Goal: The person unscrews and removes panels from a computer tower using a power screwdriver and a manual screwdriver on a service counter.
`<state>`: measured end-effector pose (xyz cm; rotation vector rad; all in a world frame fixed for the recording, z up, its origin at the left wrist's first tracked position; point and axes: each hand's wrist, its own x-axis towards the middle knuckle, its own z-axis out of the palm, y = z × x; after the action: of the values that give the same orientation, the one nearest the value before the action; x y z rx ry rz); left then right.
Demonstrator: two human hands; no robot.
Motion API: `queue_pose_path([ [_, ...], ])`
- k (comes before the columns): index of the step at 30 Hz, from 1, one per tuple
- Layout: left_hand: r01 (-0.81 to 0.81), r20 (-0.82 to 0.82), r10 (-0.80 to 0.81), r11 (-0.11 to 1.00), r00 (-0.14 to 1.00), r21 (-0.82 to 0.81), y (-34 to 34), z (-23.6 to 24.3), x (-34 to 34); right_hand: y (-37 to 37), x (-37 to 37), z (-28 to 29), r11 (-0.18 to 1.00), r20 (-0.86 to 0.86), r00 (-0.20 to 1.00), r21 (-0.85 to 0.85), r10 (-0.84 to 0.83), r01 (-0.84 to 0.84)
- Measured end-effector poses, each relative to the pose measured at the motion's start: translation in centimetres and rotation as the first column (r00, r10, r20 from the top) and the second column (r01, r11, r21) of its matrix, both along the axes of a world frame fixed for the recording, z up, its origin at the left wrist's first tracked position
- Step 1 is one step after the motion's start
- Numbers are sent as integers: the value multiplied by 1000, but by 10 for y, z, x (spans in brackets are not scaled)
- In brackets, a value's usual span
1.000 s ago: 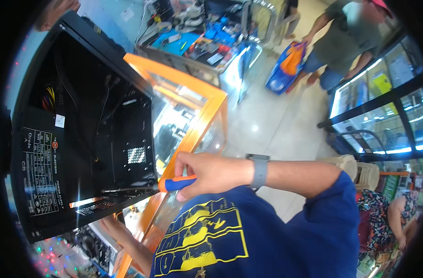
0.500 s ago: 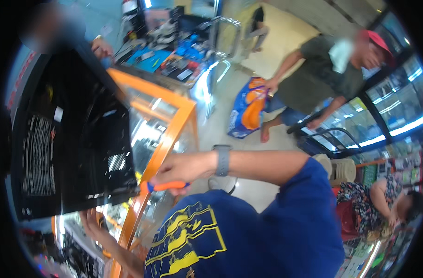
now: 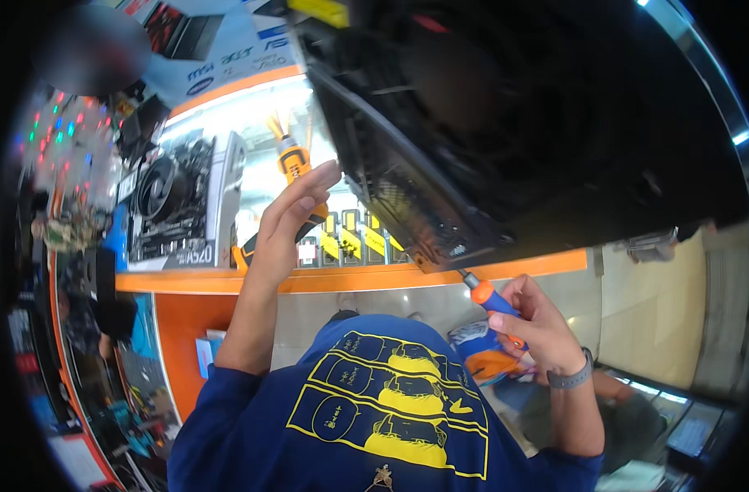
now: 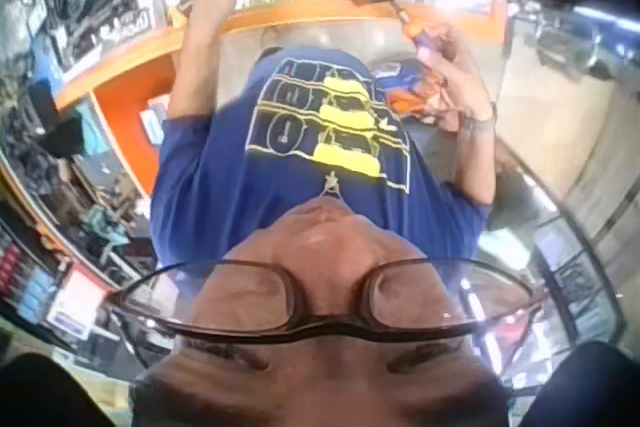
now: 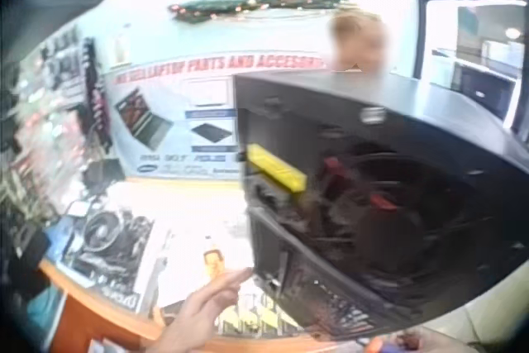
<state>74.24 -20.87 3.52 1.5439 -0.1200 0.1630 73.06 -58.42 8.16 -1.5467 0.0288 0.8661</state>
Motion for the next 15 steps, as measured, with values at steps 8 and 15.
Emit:
queue_pose_path([
  [8, -244, 141, 224, 959, 964, 147, 19, 1, -43, 6, 1, -1, 999, -96, 995, 26, -26, 28],
  [15, -209, 184, 117, 740, 976, 640, 23, -3, -61, 4, 3, -4, 996, -149, 988, 87, 28, -15],
])
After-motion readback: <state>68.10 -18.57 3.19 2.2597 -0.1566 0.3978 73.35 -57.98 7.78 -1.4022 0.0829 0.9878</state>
